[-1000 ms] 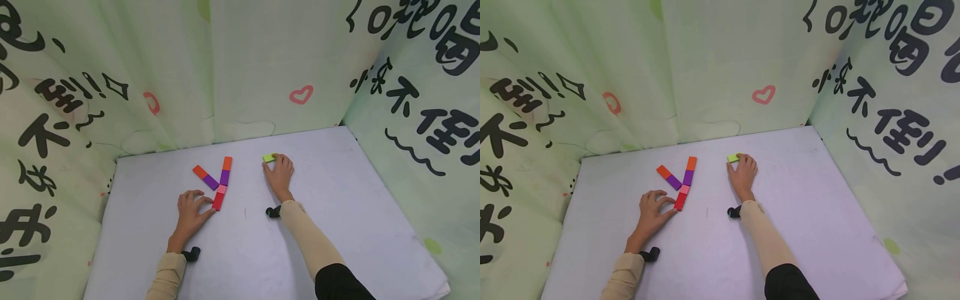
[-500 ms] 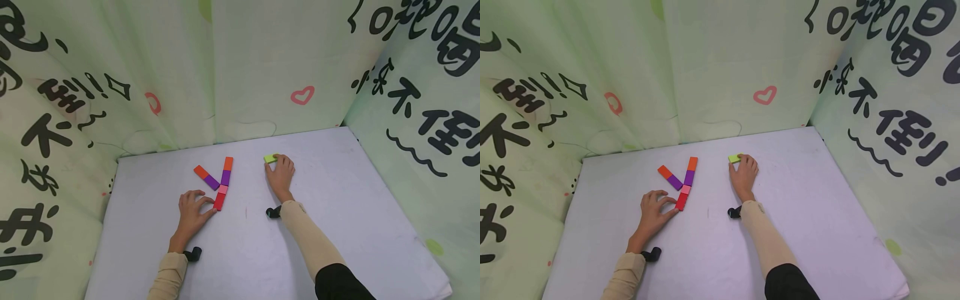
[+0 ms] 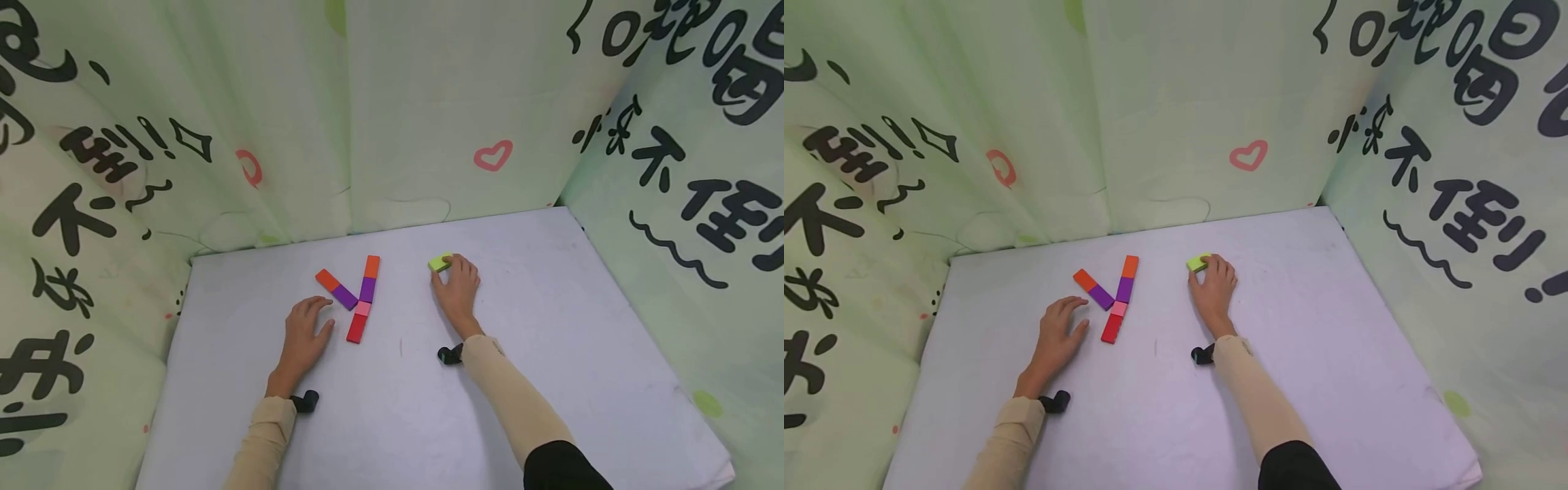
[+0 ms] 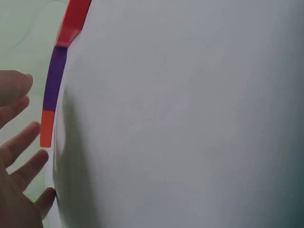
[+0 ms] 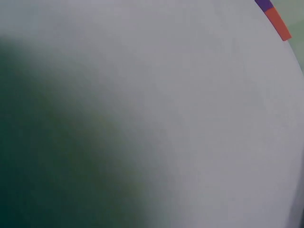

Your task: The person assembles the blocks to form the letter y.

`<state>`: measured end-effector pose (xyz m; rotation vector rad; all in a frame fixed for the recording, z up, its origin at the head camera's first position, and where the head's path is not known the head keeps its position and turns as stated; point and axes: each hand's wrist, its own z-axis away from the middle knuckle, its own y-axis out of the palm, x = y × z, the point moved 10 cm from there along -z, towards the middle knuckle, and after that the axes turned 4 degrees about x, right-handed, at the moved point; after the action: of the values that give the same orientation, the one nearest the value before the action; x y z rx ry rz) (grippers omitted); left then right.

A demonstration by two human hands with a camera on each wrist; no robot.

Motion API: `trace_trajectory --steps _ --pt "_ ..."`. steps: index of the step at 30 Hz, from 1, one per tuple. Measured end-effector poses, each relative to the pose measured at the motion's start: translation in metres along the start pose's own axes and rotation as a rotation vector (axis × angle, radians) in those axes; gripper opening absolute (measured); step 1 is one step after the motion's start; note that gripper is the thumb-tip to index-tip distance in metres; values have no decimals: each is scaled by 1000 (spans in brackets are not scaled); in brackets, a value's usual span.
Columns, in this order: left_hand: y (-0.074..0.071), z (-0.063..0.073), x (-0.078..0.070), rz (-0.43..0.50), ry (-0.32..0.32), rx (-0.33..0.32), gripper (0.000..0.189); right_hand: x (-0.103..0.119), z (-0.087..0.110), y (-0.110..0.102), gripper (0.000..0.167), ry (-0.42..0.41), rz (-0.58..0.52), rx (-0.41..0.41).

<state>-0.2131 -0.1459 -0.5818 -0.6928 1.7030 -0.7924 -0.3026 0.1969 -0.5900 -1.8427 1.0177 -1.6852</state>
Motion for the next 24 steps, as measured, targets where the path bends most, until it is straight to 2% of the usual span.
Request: trace_trajectory --steps 5,11,17,24 --pt "-3 -14 6 5 16 -19 55 11 14 -4 41 -55 -35 -2" --pt "0 -28 17 60 -49 -9 64 24 34 -1 41 -107 -67 18" --pt "5 -37 27 140 -70 -11 64 43 58 6 41 -177 -102 36" --pt "8 -42 34 168 -73 -14 56 67 81 12 40 -247 -145 69"
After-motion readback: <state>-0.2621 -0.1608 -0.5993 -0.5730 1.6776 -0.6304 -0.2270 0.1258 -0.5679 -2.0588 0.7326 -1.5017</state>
